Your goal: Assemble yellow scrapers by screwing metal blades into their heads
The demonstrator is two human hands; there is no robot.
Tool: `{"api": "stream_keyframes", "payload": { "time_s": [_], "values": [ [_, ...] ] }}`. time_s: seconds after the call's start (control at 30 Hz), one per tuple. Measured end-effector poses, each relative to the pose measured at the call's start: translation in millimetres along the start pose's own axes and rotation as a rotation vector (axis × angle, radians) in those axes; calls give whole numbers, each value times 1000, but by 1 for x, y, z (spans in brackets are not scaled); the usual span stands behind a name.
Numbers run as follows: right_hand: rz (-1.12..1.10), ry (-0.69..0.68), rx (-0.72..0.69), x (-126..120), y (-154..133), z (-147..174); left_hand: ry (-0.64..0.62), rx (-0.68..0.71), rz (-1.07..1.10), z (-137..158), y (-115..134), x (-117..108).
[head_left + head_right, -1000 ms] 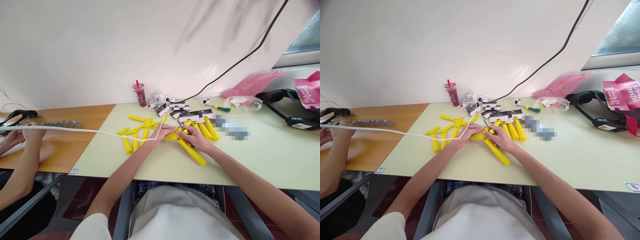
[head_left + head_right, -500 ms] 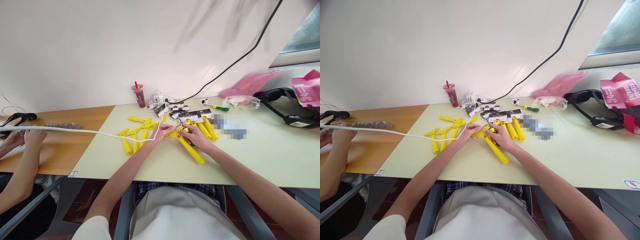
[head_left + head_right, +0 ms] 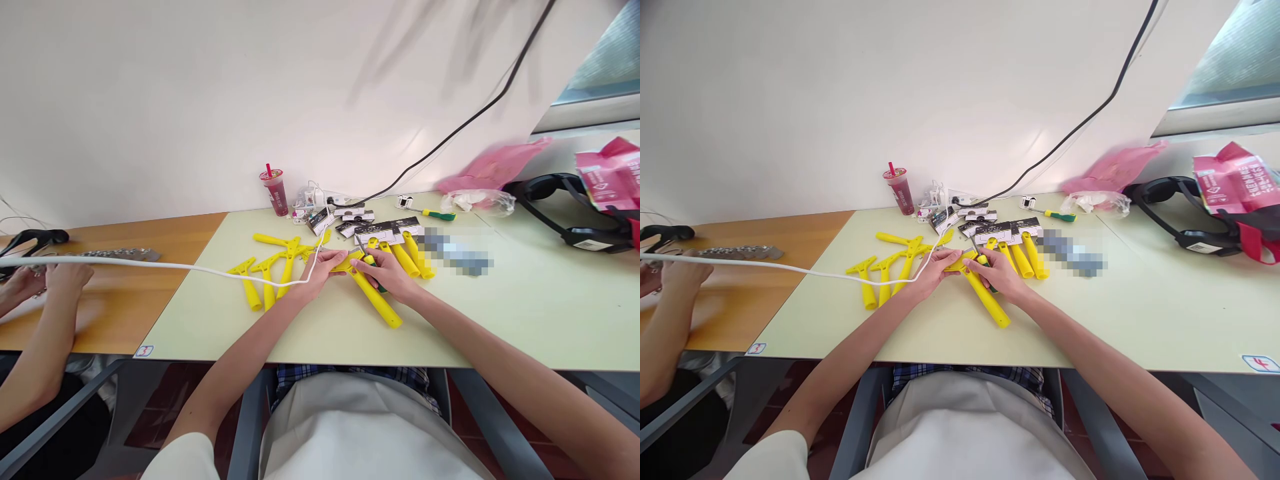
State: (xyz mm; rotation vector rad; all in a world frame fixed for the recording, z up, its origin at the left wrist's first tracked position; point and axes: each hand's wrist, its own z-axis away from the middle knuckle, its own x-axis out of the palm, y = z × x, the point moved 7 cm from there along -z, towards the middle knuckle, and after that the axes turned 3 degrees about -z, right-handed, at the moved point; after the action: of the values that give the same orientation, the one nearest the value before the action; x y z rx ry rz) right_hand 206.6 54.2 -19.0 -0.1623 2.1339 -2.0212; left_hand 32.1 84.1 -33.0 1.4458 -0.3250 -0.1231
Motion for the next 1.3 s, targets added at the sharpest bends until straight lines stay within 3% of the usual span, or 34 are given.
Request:
{"api": "stream_keyframes", "payload": {
  "time_s": [0.8, 1.3],
  "values": [
    [-11, -21, 17, 6, 5, 1, 45, 67, -107, -4, -5, -2],
    [-175, 88, 20, -5, -7, 2, 38, 160, -7, 2, 18, -4]
  ]
}}
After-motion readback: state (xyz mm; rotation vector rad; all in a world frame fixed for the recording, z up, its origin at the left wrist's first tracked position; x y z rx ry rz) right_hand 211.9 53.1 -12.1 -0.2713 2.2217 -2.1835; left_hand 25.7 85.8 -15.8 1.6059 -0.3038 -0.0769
